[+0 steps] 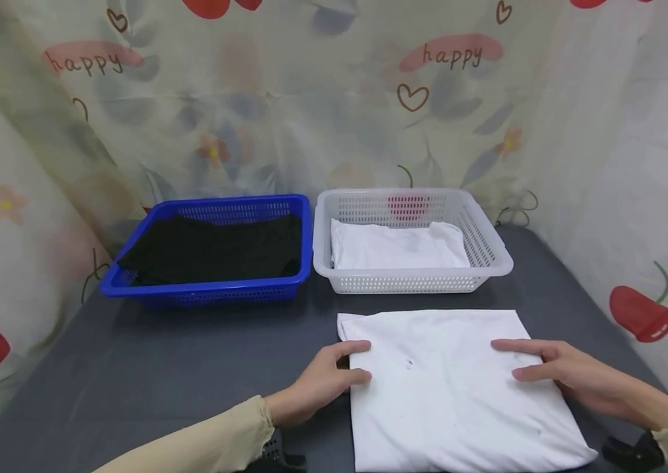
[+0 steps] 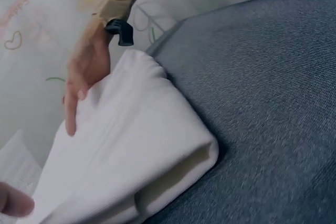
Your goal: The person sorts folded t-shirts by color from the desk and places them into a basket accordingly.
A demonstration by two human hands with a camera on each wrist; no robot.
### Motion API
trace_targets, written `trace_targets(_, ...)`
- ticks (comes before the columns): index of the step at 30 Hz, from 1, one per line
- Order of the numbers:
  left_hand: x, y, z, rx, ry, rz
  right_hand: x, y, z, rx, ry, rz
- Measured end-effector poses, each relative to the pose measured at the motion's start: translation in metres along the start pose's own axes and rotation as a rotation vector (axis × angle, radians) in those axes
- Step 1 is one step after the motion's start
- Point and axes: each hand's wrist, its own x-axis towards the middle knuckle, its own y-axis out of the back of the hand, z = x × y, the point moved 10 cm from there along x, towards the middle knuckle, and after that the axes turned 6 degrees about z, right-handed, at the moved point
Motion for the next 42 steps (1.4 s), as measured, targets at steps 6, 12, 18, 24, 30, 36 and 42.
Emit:
trace_targets(6,-0.001,0.005,0.004,0.056,-0.058,0.062,-0.002,-0.004,-0.015,-0.117,0.093,0.133)
trace_targets(12,0.000,0.012,0.009,0.048,-0.087,0.067,-0.008,-0.009,-0.031,-0.165,0.153,0.202)
trace_targets(18,0.000,0.020,0.017,0.026,-0.114,0.088,-0.008,-0.013,-0.039,-0.162,0.127,0.259)
trace_targets(24,-0.005,0.034,0.024,-0.006,-0.117,0.089,-0.010,-0.024,-0.050,-0.120,0.147,0.223)
trace_targets(30,-0.011,0.053,0.033,-0.011,-0.152,0.101,-0.013,-0.036,-0.069,-0.120,0.200,0.197)
trace_targets(36,-0.022,0.070,0.053,-0.086,-0.246,0.052,-0.015,-0.043,-0.088,-0.088,0.222,0.172)
trace_targets(42,-0.031,0.079,0.075,-0.135,-0.324,0.000,-0.019,-0.042,-0.107,-0.069,0.248,0.191)
